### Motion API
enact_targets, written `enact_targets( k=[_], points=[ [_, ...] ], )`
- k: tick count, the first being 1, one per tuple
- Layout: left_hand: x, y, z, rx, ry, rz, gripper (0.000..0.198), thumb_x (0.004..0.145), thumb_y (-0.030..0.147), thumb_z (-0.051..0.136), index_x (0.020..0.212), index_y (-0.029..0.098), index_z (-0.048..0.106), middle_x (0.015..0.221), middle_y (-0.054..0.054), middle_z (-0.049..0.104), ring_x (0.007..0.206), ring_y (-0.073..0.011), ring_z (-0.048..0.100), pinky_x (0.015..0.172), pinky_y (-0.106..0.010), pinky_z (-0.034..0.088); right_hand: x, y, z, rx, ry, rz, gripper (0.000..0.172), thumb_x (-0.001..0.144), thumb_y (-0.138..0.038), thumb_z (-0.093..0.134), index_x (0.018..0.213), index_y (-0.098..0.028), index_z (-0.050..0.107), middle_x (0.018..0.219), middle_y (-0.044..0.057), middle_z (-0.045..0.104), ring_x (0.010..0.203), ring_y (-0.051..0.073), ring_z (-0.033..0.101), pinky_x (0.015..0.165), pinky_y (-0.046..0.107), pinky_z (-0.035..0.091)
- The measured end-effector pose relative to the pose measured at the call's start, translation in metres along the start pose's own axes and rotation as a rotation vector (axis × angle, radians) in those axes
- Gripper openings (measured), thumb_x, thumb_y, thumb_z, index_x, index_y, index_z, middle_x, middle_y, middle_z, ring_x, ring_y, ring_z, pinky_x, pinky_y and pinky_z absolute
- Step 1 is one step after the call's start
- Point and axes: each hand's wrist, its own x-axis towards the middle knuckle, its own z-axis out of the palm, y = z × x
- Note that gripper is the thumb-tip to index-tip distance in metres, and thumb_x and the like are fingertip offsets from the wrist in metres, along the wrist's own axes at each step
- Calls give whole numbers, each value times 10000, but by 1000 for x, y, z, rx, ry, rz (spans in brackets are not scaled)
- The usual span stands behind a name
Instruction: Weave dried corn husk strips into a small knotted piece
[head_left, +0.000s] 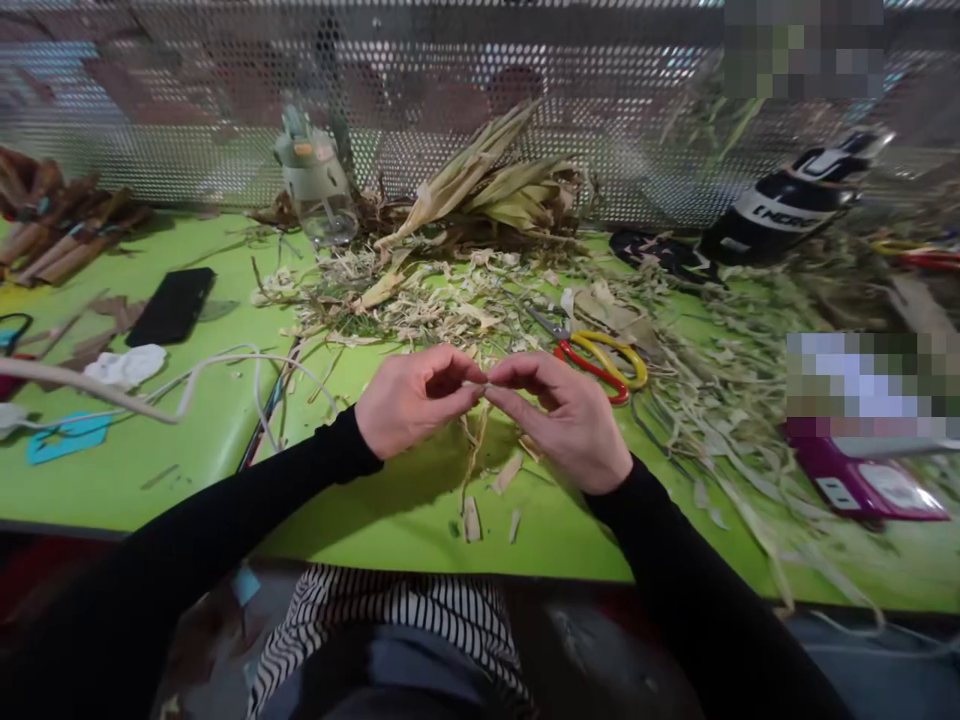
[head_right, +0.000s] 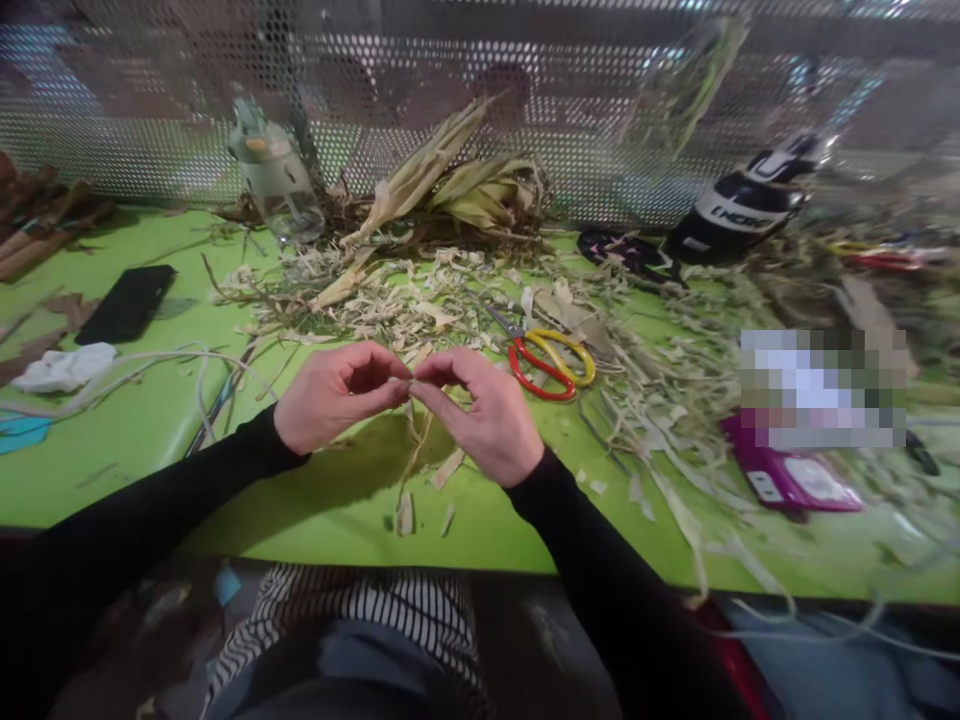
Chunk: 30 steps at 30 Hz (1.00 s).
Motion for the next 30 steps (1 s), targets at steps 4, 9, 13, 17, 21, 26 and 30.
enact_targets(
  k=[4,9,13,17,21,26,30],
  points=[
    [2,10,-1,-60,-17,-82,223,739,305,672,825,109,610,651,-3,614,538,-64,525,520,-190,430,1,-5,-2,107,11,23,163,797,-336,663,862,-195,615,816,17,659,743,150,639,701,292,526],
    [0,22,-5,-66,-35,-124,161,748,249,645,813,110,594,622,8,595,540,-65,534,536,-198,444,1,-5,0,138,-16,48,210,786,-377,673,879,-195,625,803,9,662,714,138,635,684,283,529],
    [1,25,-5,-94,-24,-117,148,743,219,660,809,108,588,646,2,614,567,-68,561,558,-201,464,1,-6,-1,110,11,-6,201,807,-381,650,904,-207,628,823,8,667,721,142,636,678,281,521],
    [4,27,-4,-245,-38,-216,160,753,210,679,818,106,576,647,-3,633,572,-70,591,590,-217,501,0,-12,-7,-142,62,-124,149,842,-363,606,879,-222,637,792,17,675,693,160,625,638,283,490],
    [3,25,-4,-386,-173,-374,134,816,227,622,848,106,573,718,-31,668,632,-81,634,636,-234,526,0,-14,-11,-334,71,-268,164,860,-379,570,845,-231,641,764,33,674,671,178,606,627,297,465],
    [-7,13,-4,198,-99,12,204,856,297,555,960,123,580,827,-65,687,686,-114,630,645,-255,507,0,-10,-4,-93,-59,-24,215,885,-400,523,839,-204,600,698,16,629,602,147,586,552,261,469],
    [-13,7,-5,494,-26,121,143,839,260,547,886,135,598,762,-41,675,623,-104,585,607,-233,466,-1,-6,1,-23,-120,19,208,873,-405,544,883,-208,609,749,23,654,648,158,618,578,273,498]
  ],
)
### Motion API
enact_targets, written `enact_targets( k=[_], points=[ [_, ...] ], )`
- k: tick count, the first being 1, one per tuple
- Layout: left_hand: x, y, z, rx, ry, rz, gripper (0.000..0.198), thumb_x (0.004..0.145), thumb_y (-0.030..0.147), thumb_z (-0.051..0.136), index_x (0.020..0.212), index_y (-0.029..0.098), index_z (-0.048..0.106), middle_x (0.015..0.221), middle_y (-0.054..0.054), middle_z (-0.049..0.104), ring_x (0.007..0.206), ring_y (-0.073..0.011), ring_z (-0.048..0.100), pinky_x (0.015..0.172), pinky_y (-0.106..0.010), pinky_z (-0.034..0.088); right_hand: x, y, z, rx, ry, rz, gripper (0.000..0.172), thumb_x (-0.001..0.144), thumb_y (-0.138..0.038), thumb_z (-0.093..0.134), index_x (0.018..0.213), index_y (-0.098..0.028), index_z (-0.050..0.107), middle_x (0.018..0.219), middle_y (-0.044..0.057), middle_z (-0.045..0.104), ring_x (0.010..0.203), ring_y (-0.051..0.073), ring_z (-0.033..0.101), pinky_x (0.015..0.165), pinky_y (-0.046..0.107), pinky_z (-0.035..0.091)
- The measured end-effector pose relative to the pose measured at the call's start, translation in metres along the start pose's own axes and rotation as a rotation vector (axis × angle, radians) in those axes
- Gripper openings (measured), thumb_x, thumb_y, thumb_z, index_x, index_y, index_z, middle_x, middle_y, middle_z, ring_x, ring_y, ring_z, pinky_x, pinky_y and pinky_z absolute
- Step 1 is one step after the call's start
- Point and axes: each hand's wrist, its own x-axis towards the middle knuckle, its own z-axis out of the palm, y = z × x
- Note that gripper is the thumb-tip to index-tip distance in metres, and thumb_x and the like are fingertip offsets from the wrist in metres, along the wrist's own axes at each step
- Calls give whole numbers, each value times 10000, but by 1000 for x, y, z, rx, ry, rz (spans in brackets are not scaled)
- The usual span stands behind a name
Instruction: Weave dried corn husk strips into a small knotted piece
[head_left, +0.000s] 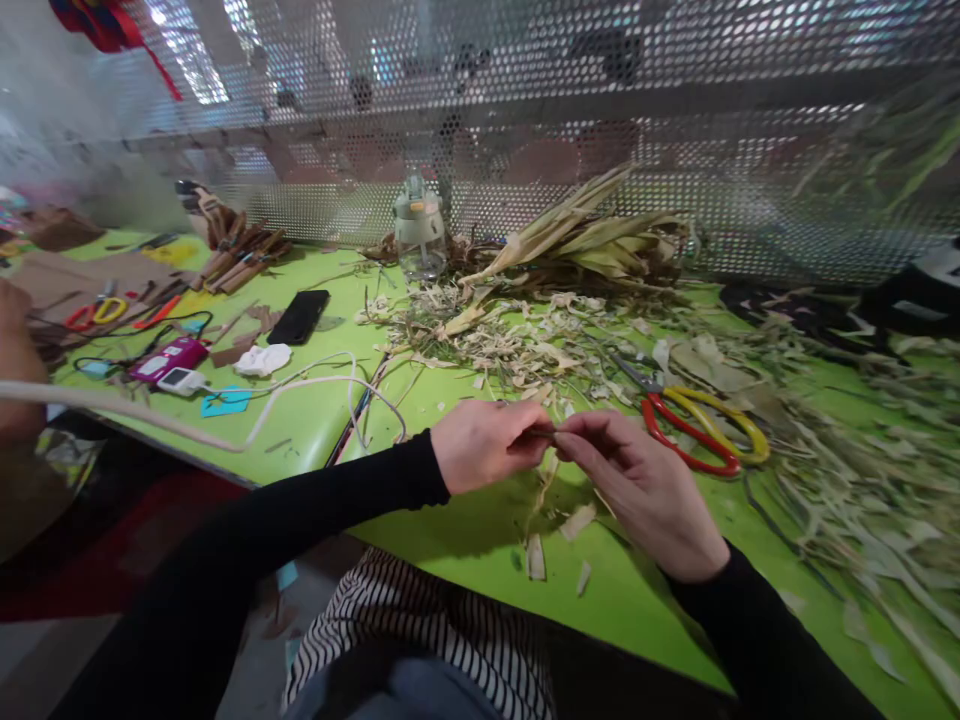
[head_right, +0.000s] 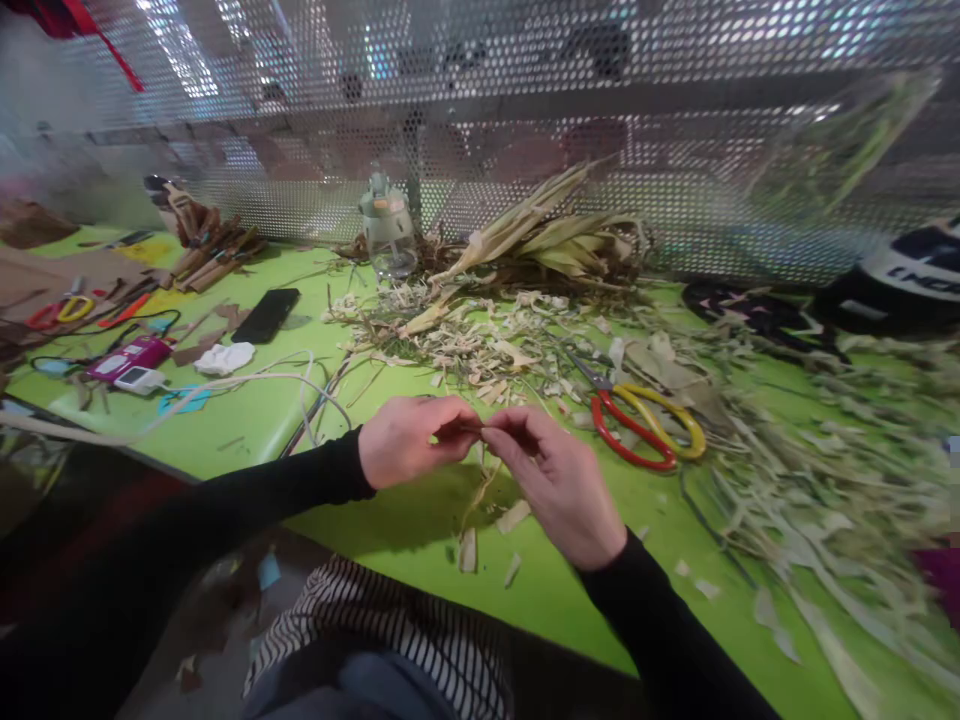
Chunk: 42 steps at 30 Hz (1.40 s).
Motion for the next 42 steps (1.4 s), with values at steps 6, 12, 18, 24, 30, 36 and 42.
enact_targets(
  k=[6,12,18,24,30,36,42],
  points=[
    [3,-8,0,-567,-144,-260,246,808,362,602,811,118,569,653,-19,635,555,-80,573,535,-197,464,-1,0,1,-264,49,-239,120,850,-335,592,913,-251,650,835,28,703,711,192,651,662,325,502],
    [2,0,-17,-448,-91,-257,361,798,329,617,1090,132,542,887,-64,677,584,-81,610,512,-185,469,2,7,-5,-96,154,-61,118,831,-301,627,915,-220,649,796,5,678,656,126,618,593,255,503],
    [-21,27,-40,-19,-110,-104,163,850,290,545,837,169,653,731,-4,692,576,-87,597,560,-198,468,6,11,-22,53,454,-43,97,775,-225,691,863,-194,663,729,-17,658,593,87,605,537,219,508],
    [-33,31,-56,-24,-41,-177,167,838,312,561,826,179,662,669,2,689,530,-93,601,500,-182,477,18,11,-41,330,939,-159,122,671,-184,716,760,-169,634,596,-33,626,474,88,572,492,250,513],
    [-31,27,-71,-82,72,-209,156,828,314,585,868,179,654,686,-16,702,565,-117,651,508,-186,520,20,12,-45,371,920,-100,148,662,-205,713,772,-174,620,635,-26,619,496,81,569,514,248,516],
    [-35,31,-80,-56,185,-227,166,826,320,587,877,176,650,664,-17,689,582,-129,663,533,-203,538,22,13,-40,399,915,-123,136,654,-176,725,757,-152,640,616,-16,644,463,82,573,482,242,508],
    [-34,-1,-92,477,308,-150,188,847,301,539,923,177,658,795,-34,711,667,-135,639,658,-240,503,26,20,-38,420,963,-190,128,623,-142,758,729,-143,686,580,11,661,452,98,591,433,231,491]
  ],
)
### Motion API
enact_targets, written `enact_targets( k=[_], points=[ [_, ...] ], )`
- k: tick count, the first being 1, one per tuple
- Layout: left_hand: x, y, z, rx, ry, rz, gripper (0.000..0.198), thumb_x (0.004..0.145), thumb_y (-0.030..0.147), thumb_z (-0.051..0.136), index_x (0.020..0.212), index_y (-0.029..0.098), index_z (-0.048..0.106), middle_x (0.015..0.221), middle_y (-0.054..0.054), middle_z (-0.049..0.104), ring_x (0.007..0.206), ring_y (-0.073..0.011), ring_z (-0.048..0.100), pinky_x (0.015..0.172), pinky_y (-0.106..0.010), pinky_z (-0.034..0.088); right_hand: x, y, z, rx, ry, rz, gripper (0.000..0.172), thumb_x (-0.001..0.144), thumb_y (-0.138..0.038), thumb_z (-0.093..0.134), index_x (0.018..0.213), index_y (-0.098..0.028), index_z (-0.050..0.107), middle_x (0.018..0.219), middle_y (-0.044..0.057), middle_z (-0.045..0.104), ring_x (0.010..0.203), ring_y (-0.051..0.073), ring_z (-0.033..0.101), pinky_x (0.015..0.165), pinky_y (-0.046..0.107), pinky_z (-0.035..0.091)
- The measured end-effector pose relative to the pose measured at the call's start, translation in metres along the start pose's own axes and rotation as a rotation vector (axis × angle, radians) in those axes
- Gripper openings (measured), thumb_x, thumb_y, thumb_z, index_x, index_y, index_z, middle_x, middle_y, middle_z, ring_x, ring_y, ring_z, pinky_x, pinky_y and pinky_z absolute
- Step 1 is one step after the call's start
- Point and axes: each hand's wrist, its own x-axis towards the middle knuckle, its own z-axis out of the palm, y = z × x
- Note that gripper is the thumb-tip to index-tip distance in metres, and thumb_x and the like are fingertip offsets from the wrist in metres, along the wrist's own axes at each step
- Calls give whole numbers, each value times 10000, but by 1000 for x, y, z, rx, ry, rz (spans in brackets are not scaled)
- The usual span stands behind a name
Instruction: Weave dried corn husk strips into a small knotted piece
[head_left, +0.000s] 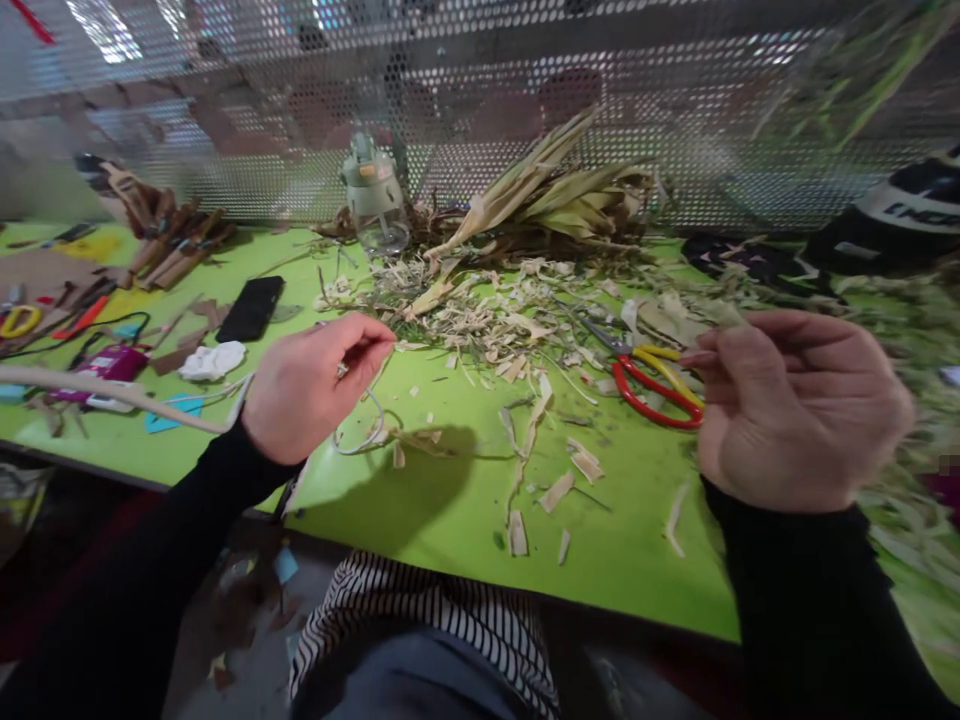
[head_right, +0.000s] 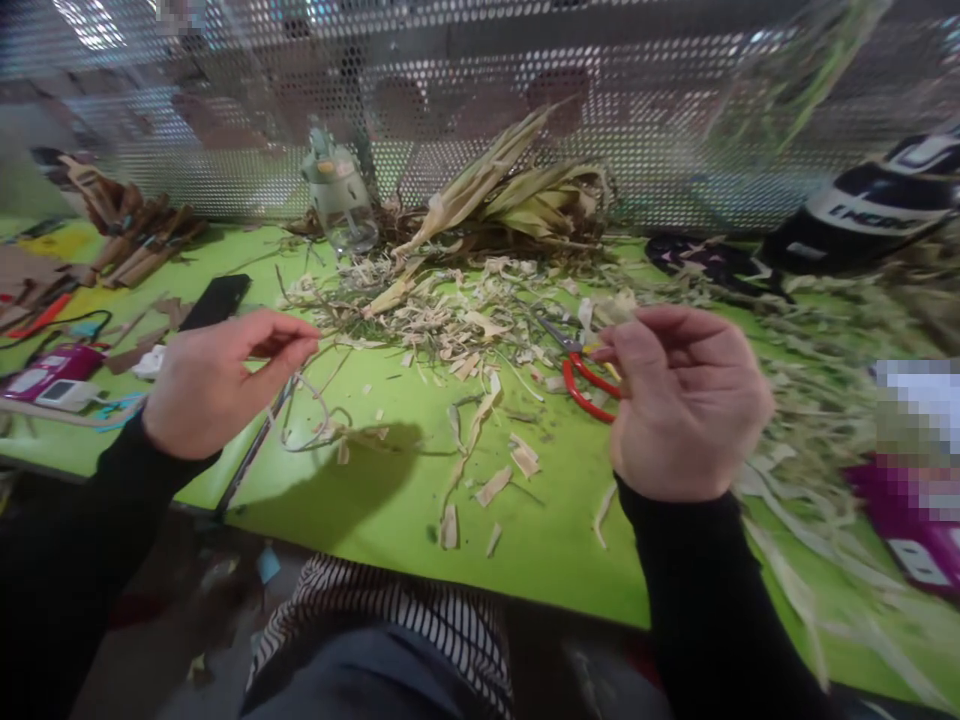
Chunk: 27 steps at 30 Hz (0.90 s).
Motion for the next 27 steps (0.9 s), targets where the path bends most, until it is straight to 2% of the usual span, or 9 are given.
enact_targets(
  k=[3,6,10,18,23,27],
  points=[
    [8,-22,5,124,68,-20,203,854,299,519,930,177,662,798,-38,712,695,-149,633,671,-243,486,0,3,0,-3,27,-1,137,597,-152,785,711,-146,708,563,13,659,446,104,597,426,236,499],
    [14,-33,10,189,23,-38,217,862,295,498,923,166,663,783,-40,714,680,-148,634,651,-238,471,2,4,0,-27,51,-13,142,589,-203,804,700,-174,719,575,9,670,464,115,613,404,240,496],
    [16,-36,13,288,15,-46,225,863,298,492,922,168,666,801,-44,721,682,-156,643,637,-242,464,7,6,-1,-12,84,-21,154,565,-254,825,663,-198,720,549,3,664,452,127,604,371,257,494],
    [20,-50,6,444,63,-172,252,880,327,458,957,197,661,856,-49,722,747,-186,659,686,-287,490,26,2,-10,13,174,-83,144,513,-228,820,599,-223,706,492,-23,599,403,116,555,355,287,479],
    [19,-53,3,443,37,-148,263,878,355,464,951,201,665,855,-44,726,733,-193,655,661,-294,482,31,2,-15,22,174,-107,94,566,-182,753,632,-211,693,518,-17,624,402,108,557,316,231,410],
    [19,-44,3,358,37,-93,273,870,373,496,980,184,660,855,-41,724,706,-166,641,659,-278,471,29,0,-15,9,135,-100,117,590,-201,740,670,-197,654,512,-45,624,367,83,532,323,212,418]
  ],
)
